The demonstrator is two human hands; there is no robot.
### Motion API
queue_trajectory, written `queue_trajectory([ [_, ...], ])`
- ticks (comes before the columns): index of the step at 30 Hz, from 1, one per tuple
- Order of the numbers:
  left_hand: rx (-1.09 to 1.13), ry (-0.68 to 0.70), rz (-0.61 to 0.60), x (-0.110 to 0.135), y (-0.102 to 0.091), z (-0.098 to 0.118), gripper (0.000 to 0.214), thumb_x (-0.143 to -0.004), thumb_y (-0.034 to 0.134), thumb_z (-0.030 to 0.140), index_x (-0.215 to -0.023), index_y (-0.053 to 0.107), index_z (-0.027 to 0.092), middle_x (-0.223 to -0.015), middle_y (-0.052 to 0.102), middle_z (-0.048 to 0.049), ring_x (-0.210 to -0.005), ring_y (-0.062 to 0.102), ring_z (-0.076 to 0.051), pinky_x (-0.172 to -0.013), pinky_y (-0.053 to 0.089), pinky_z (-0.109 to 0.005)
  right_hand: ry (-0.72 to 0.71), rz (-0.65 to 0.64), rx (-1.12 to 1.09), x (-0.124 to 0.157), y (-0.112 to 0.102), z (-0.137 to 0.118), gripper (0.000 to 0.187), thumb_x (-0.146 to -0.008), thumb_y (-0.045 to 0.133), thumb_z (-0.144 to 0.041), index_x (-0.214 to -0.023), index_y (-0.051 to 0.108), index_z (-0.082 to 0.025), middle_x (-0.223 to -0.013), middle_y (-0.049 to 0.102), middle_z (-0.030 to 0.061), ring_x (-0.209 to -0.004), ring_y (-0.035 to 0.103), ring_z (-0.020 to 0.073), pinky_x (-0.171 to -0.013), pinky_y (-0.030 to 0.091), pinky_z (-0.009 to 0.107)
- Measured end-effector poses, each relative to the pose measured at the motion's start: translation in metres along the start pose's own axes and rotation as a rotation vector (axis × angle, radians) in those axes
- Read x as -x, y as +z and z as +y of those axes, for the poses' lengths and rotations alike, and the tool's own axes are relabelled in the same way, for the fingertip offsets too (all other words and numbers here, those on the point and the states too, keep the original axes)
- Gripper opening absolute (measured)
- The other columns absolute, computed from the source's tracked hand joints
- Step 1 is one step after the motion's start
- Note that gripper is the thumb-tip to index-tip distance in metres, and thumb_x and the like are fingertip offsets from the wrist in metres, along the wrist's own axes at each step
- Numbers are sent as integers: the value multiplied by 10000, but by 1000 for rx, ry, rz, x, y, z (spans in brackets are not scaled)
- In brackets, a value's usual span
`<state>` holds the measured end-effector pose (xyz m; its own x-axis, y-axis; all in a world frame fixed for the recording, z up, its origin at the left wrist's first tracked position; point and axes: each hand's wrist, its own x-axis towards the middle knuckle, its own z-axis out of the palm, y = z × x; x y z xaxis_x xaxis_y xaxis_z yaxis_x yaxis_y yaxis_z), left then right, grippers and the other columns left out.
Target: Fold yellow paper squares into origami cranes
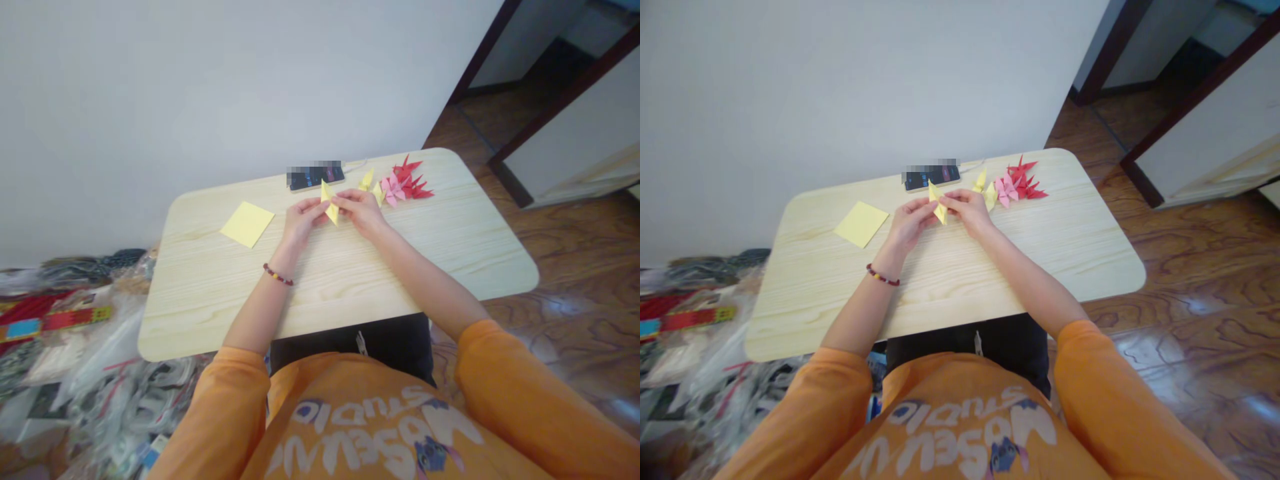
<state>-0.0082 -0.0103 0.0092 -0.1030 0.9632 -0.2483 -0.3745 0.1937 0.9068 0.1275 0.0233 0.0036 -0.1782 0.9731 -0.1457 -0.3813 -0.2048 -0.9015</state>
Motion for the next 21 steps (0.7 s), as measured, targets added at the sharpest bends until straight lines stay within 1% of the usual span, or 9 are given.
queue_trajectory([
  [3,77,-58,0,0,3,-2,222,-604,828,227,-740,691,118,-728,706,-32,-639,626,-85,-695,509,-217,-20,18,-13,1,1,0,365,-412,876,-310,-643,629,-171,-628,641,-33,-610,584,80,-611,473,217],
  [5,120,-54,8,0,4,-3,206,-601,828,195,-738,696,113,-728,705,-27,-641,620,-73,-704,500,-200,-20,29,0,1,2,0,371,-414,872,-321,-646,624,-174,-639,642,-34,-614,580,78,-615,472,219],
  [10,125,28,73,-1,3,-5,249,-539,848,173,-725,691,121,-741,709,-24,-688,641,-95,-758,497,-225,-24,36,6,2,3,1,398,-393,876,-352,-643,622,-175,-636,641,-34,-611,570,74,-594,463,208],
  [15,83,119,88,-2,3,-9,393,-505,858,209,-857,692,157,-665,691,8,-682,653,-112,-763,507,-255,-28,49,6,3,3,3,388,-412,873,-353,-647,617,-179,-633,639,-36,-608,568,74,-585,462,204],
  [17,73,111,95,-2,5,-10,410,-506,857,227,-873,684,161,-689,700,4,-713,663,-120,-775,507,-262,-31,64,23,4,4,3,378,-439,867,-353,-659,610,-182,-648,642,-33,-614,570,77,-591,467,209],
  [21,96,35,75,1,8,-11,382,-509,862,252,-820,671,138,-801,721,-35,-762,670,-132,-790,507,-273,-43,72,49,5,6,4,379,-472,855,-366,-671,591,-180,-670,643,-28,-610,565,76,-603,468,215],
])
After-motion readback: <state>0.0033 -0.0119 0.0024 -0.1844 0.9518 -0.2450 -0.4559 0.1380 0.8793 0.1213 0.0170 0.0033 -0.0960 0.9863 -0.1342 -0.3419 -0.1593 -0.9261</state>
